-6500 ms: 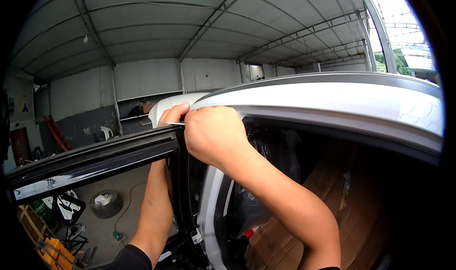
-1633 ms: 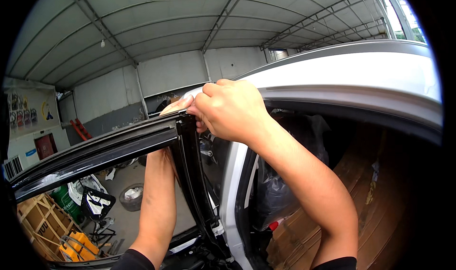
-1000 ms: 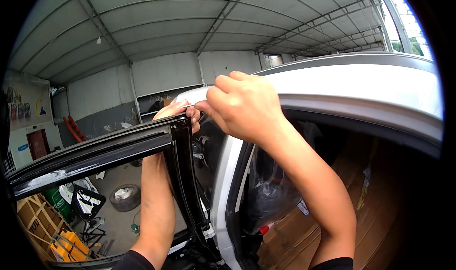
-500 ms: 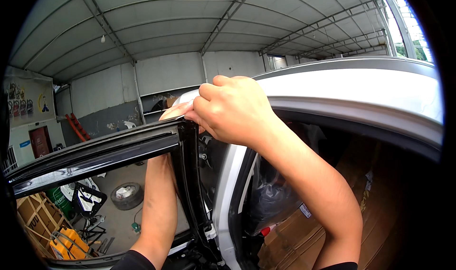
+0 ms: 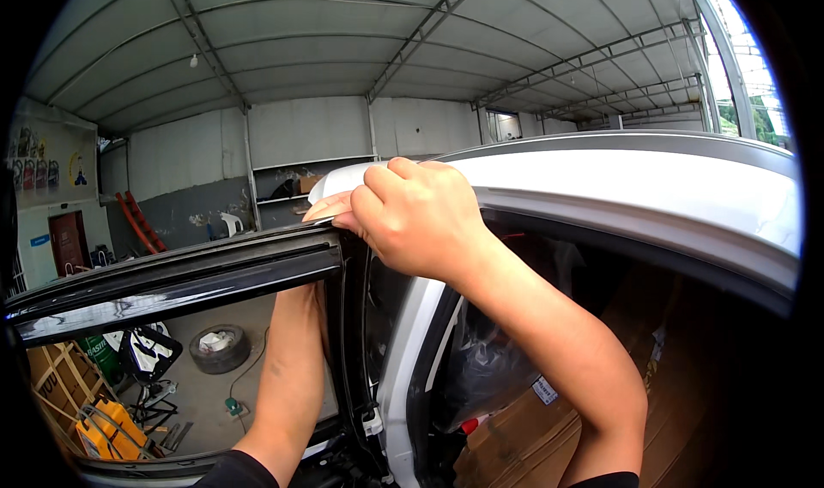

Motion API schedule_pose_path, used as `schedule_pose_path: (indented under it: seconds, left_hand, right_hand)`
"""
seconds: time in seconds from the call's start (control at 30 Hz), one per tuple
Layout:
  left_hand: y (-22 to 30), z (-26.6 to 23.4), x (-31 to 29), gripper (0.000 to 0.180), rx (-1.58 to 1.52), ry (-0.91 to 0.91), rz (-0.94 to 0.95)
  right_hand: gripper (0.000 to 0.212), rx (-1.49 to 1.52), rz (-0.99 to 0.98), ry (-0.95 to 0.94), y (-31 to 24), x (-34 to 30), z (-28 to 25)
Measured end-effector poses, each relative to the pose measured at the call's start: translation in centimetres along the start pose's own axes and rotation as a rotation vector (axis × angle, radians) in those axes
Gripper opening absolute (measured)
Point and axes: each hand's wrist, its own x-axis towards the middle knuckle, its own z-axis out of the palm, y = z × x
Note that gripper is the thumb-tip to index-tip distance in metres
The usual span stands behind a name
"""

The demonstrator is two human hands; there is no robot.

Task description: The person removes a rubber weather seal from a car door frame using pliers and a pick tool, then fits a new seal along the door edge, pressing it into place by hand.

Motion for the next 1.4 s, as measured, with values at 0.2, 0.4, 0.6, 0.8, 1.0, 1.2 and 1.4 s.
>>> schedule_pose_path:
  seconds: [0.2,0.4,0.6,0.8,1.0,1.2,1.4]
  left_hand:
    - [-0.2,0.2,-0.1,0.027,0.073,-0.005,0.076]
    - [-1.3,-0.2,-0.2,0.027,0.185,0.009,0.219]
    - [-3.7,-1.7,0.3,0.03,0.452,0.013,0.46]
    - [-1.7,-0.5,0.5,0.029,0.382,-0.031,0.459]
    - [-2.1,-0.6,-0.5,0.029,0.625,0.098,0.803]
    - [-3.6,-1.6,0.2,0.035,0.72,0.028,0.854]
    - [-2.7,-0.6,-0.1,0.034,0.681,0.007,0.752]
  right_hand:
    - [0.031,-0.021,0.015,0.086,-0.7,-0.4,0.5]
    - [0.028,-0.008,0.021,0.124,-0.9,-0.7,0.9]
    - [0.023,0.116,-0.012,-0.118,0.7,-0.3,-0.8]
    - [0.022,0.215,0.022,-0.191,1.3,0.5,-1.4]
    - [0.027,0.182,0.042,-0.103,0.4,0.0,0.1]
    - [0.031,0.124,0.026,-0.065,0.1,-0.3,0.6]
    - [0.027,0.205,0.001,-0.047,0.3,-0.1,1.0]
